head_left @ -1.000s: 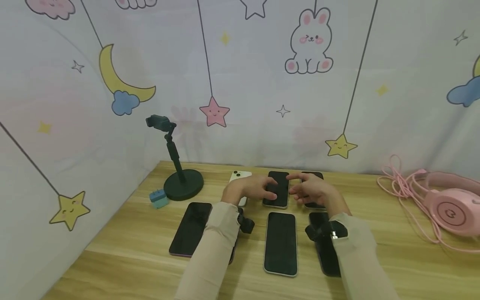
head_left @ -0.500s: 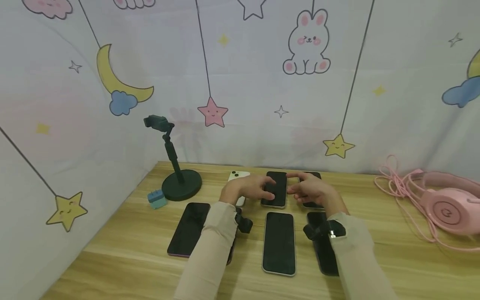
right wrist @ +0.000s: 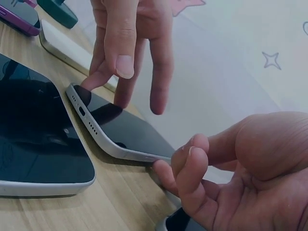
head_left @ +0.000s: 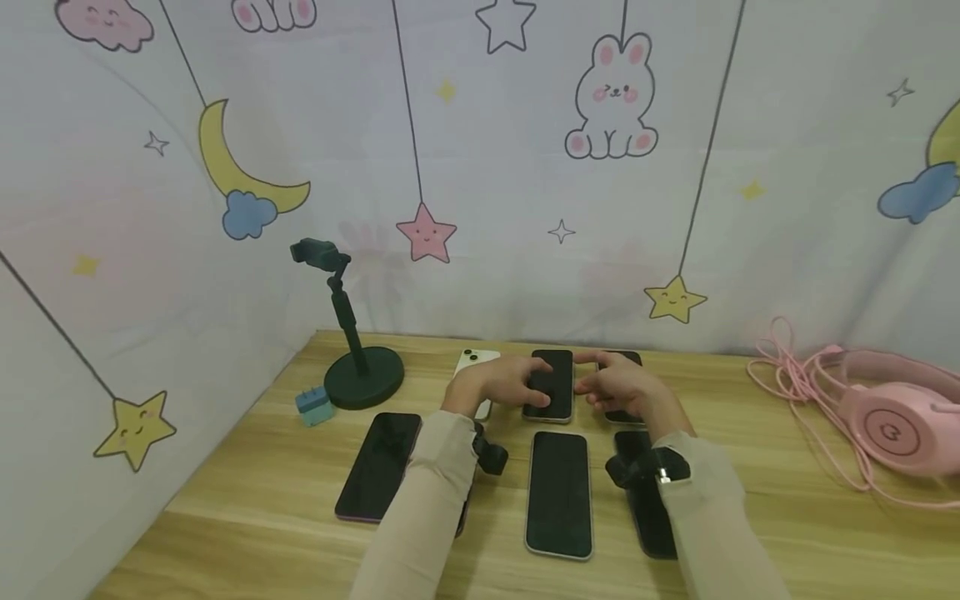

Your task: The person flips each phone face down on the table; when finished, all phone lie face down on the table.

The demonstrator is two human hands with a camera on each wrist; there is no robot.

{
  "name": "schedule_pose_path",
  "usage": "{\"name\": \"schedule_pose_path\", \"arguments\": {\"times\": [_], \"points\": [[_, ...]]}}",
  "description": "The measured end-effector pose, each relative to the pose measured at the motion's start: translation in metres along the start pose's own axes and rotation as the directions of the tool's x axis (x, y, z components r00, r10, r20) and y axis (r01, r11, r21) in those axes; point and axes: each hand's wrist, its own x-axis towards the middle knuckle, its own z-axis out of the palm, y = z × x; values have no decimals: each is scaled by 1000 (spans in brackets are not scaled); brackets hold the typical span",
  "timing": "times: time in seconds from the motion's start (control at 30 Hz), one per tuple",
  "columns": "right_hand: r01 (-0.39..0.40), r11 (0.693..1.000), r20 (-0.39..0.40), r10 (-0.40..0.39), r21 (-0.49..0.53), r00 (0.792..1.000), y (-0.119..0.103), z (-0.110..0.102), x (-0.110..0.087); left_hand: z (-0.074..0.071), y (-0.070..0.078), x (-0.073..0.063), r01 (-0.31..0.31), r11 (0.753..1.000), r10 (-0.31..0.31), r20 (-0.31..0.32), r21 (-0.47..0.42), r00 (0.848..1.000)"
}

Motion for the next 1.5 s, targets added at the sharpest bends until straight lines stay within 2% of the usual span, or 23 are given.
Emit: {"name": "schedule_pose_path", "arguments": {"times": [0.33, 0.57, 0.63, 0.8, 1.0, 1.17, 1.5], "points": [[10, 1000, -21, -10, -12, 1000, -3, -5, -1, -1, 0, 1, -10, 999, 10, -11, -39, 1000], [21, 999, -5, -21, 31, 1000, -1, -3, -4, 0, 5, -1, 3, 998, -2, 18, -60, 1000], [30, 999, -2, -30, 29, 1000, -1, -4, -5, 1, 6, 0, -7, 997, 9, 24, -81, 1000], [38, 999, -2, -38, 13, 999, -3, -7, -7, 5, 8, 5, -27, 977, 37, 47, -210, 998], [49, 999, 16, -49, 7, 999, -5, -4, -6, 4, 7, 2, -5, 962, 21, 54, -272, 998], [47, 999, 16, -47, -2, 999, -5, -2, -5, 5, 8, 3, -10, 957, 30, 67, -290, 997], [63, 998, 23, -63, 2, 998, -9, 2, -2, 2, 7, -1, -29, 966, 36, 24, -256, 999]]}}
